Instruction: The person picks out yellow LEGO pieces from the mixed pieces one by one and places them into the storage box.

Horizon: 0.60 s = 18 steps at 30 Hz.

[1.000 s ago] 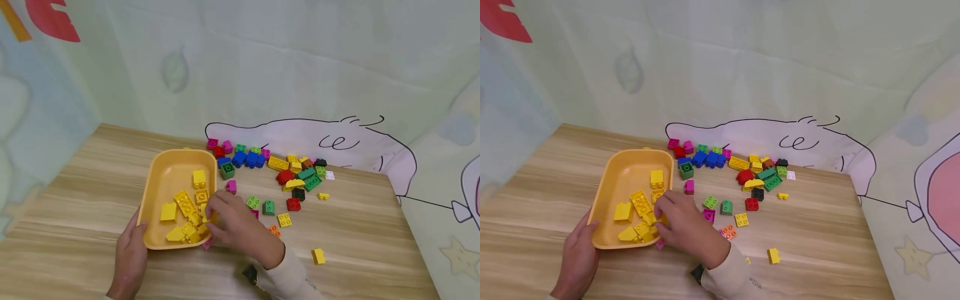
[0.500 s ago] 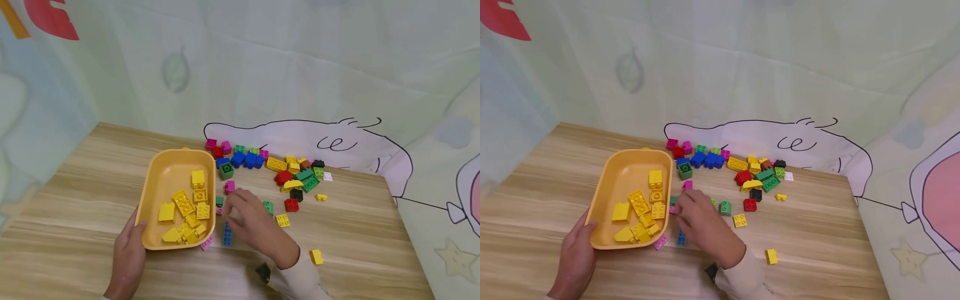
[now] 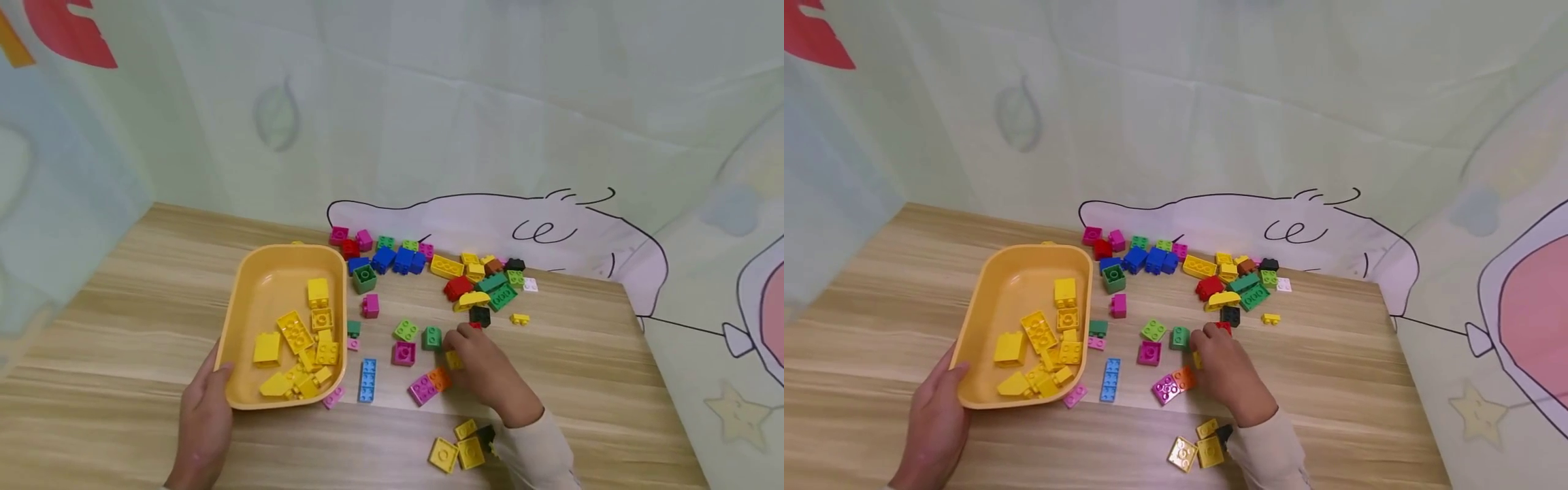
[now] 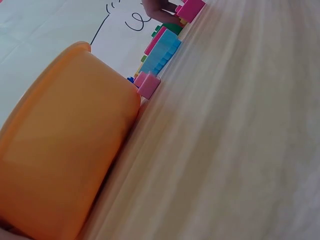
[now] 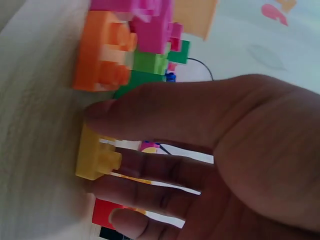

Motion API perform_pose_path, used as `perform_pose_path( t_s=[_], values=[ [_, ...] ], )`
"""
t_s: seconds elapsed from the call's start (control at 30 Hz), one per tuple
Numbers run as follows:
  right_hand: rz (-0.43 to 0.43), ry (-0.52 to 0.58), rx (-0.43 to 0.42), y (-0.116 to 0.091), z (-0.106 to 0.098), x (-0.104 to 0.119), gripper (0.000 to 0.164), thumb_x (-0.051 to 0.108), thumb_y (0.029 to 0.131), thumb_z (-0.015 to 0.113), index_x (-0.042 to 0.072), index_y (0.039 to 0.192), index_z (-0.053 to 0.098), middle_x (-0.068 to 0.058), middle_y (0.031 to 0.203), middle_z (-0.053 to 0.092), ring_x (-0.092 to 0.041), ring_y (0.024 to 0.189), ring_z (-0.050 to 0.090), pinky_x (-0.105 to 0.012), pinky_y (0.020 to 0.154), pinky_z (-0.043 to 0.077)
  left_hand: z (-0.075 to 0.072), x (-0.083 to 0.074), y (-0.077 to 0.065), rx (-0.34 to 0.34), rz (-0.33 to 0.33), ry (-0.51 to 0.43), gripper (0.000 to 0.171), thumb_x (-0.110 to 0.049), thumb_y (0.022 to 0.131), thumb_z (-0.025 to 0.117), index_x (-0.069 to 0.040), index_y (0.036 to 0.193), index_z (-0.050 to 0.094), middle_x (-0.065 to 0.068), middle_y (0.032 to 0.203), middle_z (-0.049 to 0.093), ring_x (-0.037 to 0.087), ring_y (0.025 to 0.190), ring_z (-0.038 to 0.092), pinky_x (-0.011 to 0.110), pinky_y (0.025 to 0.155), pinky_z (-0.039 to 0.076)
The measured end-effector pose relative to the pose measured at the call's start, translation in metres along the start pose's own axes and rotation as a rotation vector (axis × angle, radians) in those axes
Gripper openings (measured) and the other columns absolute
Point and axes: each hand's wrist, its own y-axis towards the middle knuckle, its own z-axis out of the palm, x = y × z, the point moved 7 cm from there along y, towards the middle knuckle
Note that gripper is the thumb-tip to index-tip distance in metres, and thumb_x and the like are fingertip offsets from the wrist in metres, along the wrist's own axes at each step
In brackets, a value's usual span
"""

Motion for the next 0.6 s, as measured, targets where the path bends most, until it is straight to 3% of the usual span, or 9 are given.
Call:
perform_pose_path(
  t_s=[0.13, 0.23, 0.4, 0.6],
  values=[
    [0.017, -0.007, 0.0, 0.001, -0.003, 0.004, 0.032, 0.0, 0.076, 0.086, 0.008, 0.102, 0.069, -0.005, 0.096, 0.061, -0.021, 0.09, 0.056, -0.041, 0.086, 0.063, 0.001, 0.0, 0.001, 0.0, 0.005, -0.026, 0.051, -0.03, 0.11, 0.021, -0.014, 0.158, 0.012, 0.002, 0.166, 0.01, 0.023, 0.152, 0.012, 0.037, 0.127, 0.018],
    [-0.016, 0.027, -0.037, -0.001, -0.016, 0.021, 0.034, 0.0, 0.077, 0.085, 0.008, 0.104, 0.067, -0.003, 0.099, 0.061, -0.021, 0.094, 0.057, -0.041, 0.087, 0.064, 0.0, -0.001, 0.001, -0.003, 0.007, -0.028, 0.051, -0.029, 0.11, 0.021, -0.014, 0.158, 0.012, 0.002, 0.166, 0.01, 0.023, 0.152, 0.012, 0.037, 0.127, 0.017],
    [-0.224, 0.139, -0.043, -0.005, -0.033, 0.079, 0.035, 0.007, 0.083, 0.081, 0.012, 0.114, 0.064, -0.001, 0.11, 0.061, -0.019, 0.1, 0.06, -0.037, 0.09, 0.064, 0.001, -0.001, 0.0, -0.004, -0.01, -0.045, 0.049, -0.026, 0.11, 0.02, -0.015, 0.158, 0.013, -0.001, 0.166, 0.01, 0.021, 0.152, 0.012, 0.042, 0.127, 0.015],
    [-0.413, 0.193, -0.005, 0.001, -0.02, 0.137, 0.037, 0.018, 0.088, 0.079, 0.016, 0.12, 0.061, 0.003, 0.119, 0.061, -0.014, 0.101, 0.06, -0.03, 0.093, 0.063, 0.001, -0.002, -0.001, -0.003, -0.026, -0.035, 0.05, -0.026, 0.11, 0.019, -0.015, 0.158, 0.011, -0.002, 0.166, 0.009, 0.02, 0.152, 0.011, 0.049, 0.127, 0.014]
  ],
)
